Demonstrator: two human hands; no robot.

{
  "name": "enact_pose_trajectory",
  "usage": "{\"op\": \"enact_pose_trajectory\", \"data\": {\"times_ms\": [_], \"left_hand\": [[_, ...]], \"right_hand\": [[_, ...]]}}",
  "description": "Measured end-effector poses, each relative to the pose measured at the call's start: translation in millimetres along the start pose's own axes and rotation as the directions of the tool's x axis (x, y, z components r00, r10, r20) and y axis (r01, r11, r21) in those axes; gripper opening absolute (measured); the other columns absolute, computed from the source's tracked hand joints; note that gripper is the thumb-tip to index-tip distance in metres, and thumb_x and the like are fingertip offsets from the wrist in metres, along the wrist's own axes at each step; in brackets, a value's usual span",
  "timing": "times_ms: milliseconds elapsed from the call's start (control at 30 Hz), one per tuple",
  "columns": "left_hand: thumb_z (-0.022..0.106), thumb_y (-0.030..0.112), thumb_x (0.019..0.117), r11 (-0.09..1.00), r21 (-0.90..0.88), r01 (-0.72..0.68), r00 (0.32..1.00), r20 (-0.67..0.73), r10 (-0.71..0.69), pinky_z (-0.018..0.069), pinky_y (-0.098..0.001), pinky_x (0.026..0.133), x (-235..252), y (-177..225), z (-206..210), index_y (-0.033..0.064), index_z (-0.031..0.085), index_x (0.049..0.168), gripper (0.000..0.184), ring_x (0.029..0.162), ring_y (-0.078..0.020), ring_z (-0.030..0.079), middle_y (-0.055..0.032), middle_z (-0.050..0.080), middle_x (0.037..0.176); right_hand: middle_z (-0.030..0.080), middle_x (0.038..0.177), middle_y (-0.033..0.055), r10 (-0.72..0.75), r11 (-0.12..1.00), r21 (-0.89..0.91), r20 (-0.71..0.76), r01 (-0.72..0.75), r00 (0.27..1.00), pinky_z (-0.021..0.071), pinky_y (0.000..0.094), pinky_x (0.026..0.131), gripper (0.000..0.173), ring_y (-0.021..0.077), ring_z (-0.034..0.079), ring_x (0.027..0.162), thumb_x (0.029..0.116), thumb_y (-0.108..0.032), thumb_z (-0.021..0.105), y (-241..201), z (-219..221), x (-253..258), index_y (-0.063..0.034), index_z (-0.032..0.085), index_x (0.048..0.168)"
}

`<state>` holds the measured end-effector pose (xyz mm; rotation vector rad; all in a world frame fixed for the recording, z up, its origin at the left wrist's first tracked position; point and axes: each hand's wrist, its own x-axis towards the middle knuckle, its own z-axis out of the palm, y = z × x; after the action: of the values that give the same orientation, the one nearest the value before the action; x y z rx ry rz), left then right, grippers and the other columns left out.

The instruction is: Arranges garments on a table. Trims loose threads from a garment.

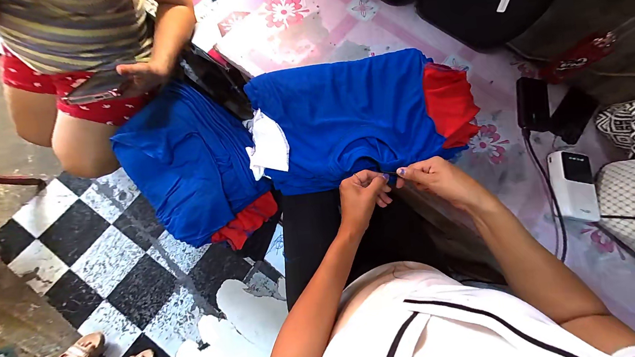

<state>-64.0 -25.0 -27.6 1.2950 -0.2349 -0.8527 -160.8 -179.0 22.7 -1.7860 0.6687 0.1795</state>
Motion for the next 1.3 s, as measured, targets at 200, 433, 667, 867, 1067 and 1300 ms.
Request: {"op": "enact_pose_trajectory", "data": {"times_ms": [200, 433, 667, 867, 1067, 1300], "left_hand": [[0.061, -0.003, 0.0976, 0.999, -0.028, 0.036, 0.999, 0.002, -0.036, 0.057, -0.022, 0.053, -1, -2, -2, -0.0047, 0.067, 0.088, 0.012, 0.051, -0.008, 0.065, -0.0042, 0.07, 0.065], [0.061, -0.004, 0.0968, 0.999, -0.043, 0.023, 1.0, 0.003, -0.023, 0.0572, -0.0219, 0.053, -2, -2, 0, -0.0045, 0.067, 0.087, 0.012, 0.051, -0.008, 0.065, -0.0038, 0.069, 0.065], [0.062, 0.008, 0.1008, 0.941, 0.325, 0.09, 0.969, 0.192, -0.159, 0.0595, -0.0246, 0.066, -7, 10, -11, -0.0065, 0.069, 0.103, 0.016, 0.065, -0.0082, 0.069, -0.0056, 0.072, 0.081], [0.07, 0.01, 0.0953, 0.844, 0.503, -0.186, 0.975, -0.014, 0.223, 0.0568, -0.0243, 0.059, -5, 13, -4, -0.0039, 0.069, 0.104, 0.017, 0.059, -0.008, 0.063, -0.0076, 0.067, 0.079], [0.066, 0.002, 0.0943, 0.899, 0.396, -0.188, 0.974, -0.042, 0.222, 0.054, -0.0189, 0.055, -2, 4, 0, -0.004, 0.069, 0.094, 0.007, 0.054, -0.0031, 0.06, -0.0031, 0.065, 0.069], [0.065, 0.001, 0.0931, 0.877, 0.41, -0.252, 0.948, -0.08, 0.309, 0.0567, -0.0204, 0.058, -3, -5, 2, -0.006, 0.067, 0.094, 0.008, 0.057, -0.0053, 0.063, -0.0067, 0.066, 0.074]], "right_hand": [[0.047, 0.059, -0.011, 0.004, 1.0, 0.012, 0.01, -0.004, 1.0, 0.0299, 0.015, 0.049, 0.03, -0.004, 0.035, 0.049, 0.107, -0.018, 0.055, 5, 1, 3, -0.0057, 0.072, 0.087], [0.048, 0.061, -0.0109, 0.0, 0.999, 0.033, 0.027, -0.001, 1.0, 0.0297, 0.0144, 0.048, 0.03, -0.0044, 0.035, 0.049, 0.1076, -0.018, 0.053, 6, 2, 2, -0.006, 0.072, 0.087], [0.046, 0.059, -0.0117, -0.013, 0.999, 0.052, 0.003, 0.013, 1.0, 0.0298, 0.0143, 0.048, 0.03, -0.0043, 0.035, 0.049, 0.1076, -0.018, 0.052, 8, 0, -3, -0.0061, 0.072, 0.089], [0.045, 0.06, -0.0123, 0.026, 0.987, 0.158, -0.02, -0.023, 0.999, 0.0295, 0.0133, 0.046, 0.033, -0.0044, 0.035, 0.048, 0.1098, -0.021, 0.047, -1, -3, -18, -0.007, 0.071, 0.093], [0.041, 0.055, -0.0125, 0.119, 0.968, 0.22, 0.034, -0.124, 0.992, 0.0274, 0.014, 0.043, 0.035, -0.0037, 0.032, 0.044, 0.1104, -0.023, 0.046, -3, 4, -13, -0.0057, 0.071, 0.092], [0.041, 0.053, -0.0118, 0.154, 0.967, 0.204, 0.008, -0.153, 0.988, 0.0264, 0.0147, 0.042, 0.036, -0.0032, 0.031, 0.043, 0.1104, -0.024, 0.047, -6, 10, -8, -0.0049, 0.071, 0.09]]}}
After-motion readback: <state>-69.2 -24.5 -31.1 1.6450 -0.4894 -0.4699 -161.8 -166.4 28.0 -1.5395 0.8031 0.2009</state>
